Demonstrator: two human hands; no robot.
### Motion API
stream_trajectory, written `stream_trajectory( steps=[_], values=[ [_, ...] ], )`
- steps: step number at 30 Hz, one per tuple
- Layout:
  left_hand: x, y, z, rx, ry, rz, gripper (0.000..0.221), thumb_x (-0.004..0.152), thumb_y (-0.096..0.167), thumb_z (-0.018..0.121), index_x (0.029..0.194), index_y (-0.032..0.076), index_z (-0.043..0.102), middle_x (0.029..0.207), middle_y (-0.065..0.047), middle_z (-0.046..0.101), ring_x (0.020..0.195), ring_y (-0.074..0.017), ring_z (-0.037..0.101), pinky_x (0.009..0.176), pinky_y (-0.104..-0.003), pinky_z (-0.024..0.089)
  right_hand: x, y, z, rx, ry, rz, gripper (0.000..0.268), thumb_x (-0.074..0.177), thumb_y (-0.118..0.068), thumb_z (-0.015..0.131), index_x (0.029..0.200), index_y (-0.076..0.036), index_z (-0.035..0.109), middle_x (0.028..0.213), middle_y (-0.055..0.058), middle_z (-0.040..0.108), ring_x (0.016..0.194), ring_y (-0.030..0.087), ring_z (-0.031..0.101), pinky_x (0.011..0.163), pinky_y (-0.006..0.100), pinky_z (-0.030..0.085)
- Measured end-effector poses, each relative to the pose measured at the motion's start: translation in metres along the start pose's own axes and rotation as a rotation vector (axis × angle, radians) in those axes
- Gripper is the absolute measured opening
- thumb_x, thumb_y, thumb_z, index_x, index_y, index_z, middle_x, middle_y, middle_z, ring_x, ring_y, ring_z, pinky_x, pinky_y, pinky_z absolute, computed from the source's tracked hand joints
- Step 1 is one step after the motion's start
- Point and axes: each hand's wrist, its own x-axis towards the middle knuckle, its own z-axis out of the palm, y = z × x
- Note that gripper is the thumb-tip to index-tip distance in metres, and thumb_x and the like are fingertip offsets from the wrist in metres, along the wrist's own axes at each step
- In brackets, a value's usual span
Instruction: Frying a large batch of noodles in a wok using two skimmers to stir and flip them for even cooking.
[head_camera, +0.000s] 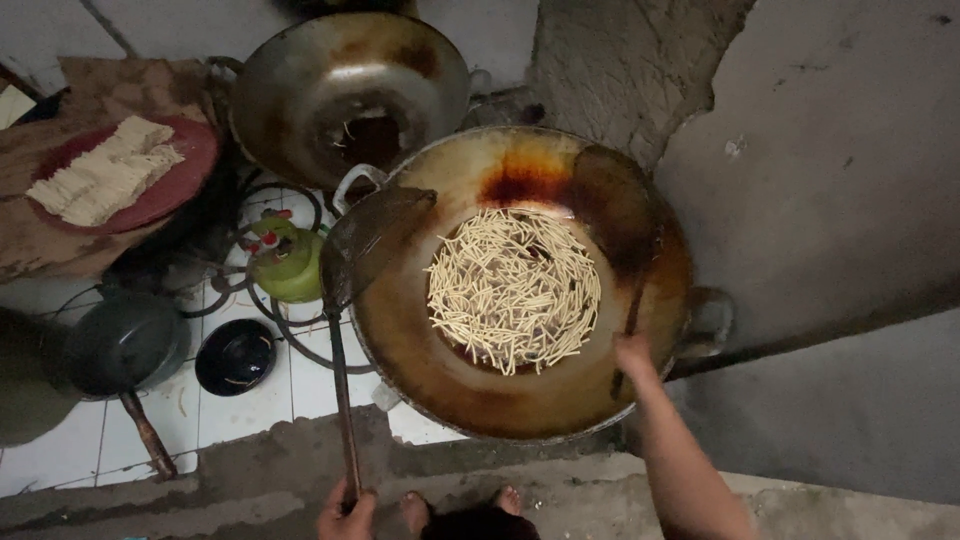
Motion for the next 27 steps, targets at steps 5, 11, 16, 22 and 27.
stream_trajectory(
  steps=[5,11,16,22,27],
  values=[
    [0.022,-0.034,0.003,0.095,-0.02,-0.048,0.055,0.076,0.011,0.079,0.131,0.012,0.075,0.107,-0.007,0.077,0.096,-0.0242,0.069,0.091,-0.037,0.054,-0.066,-0.112,0.035,-0.103,-0.241,0.175,0.046,0.094,-0.027,0.054,0.136,-0.009,0.062,0.125,0.015,0.072,0.102,0.031,0.071,0.077,0.042,0.056],
    [0.036,-0.051,0.004,0.014,-0.007,0.024,0.043,0.075,0.009,0.078,0.118,0.011,0.081,0.088,-0.008,0.075,0.082,-0.0194,0.064,0.078,-0.034,0.05,-0.14,-0.092,-0.02,0.119,-0.349,0.142,0.066,0.083,-0.01,0.052,0.148,-0.022,0.056,0.078,0.01,0.063,0.057,0.02,0.05,0.049,0.034,0.042],
    [0.03,-0.02,-0.005,0.122,-0.045,-0.171,0.056,0.08,0.016,0.081,0.134,0.011,0.072,0.113,-0.01,0.076,0.095,-0.0261,0.068,0.09,-0.039,0.053,-0.141,-0.092,-0.053,0.014,-0.272,0.14,0.075,0.084,-0.003,0.052,0.156,-0.021,0.047,0.133,0.008,0.057,0.106,0.024,0.046,0.088,0.039,0.04],
    [0.056,-0.044,-0.014,0.002,-0.078,-0.009,0.047,0.076,0.009,0.079,0.123,0.011,0.079,0.089,-0.009,0.072,0.078,-0.0215,0.062,0.074,-0.037,0.05,-0.036,-0.046,-0.047,-0.278,-0.175,0.088,0.064,0.099,-0.018,0.054,0.161,-0.022,0.034,0.14,0.015,0.056,0.119,0.034,0.06,0.098,0.049,0.05],
    [0.091,-0.072,-0.027,0.031,-0.2,0.01,0.039,0.078,0.006,0.076,0.117,0.006,0.08,0.091,-0.011,0.078,0.083,-0.0223,0.067,0.078,-0.037,0.053,-0.083,-0.095,-0.042,-0.36,-0.078,0.355,0.051,0.105,-0.019,0.05,0.155,-0.018,0.037,0.139,0.017,0.058,0.12,0.039,0.062,0.096,0.054,0.053]
  ],
)
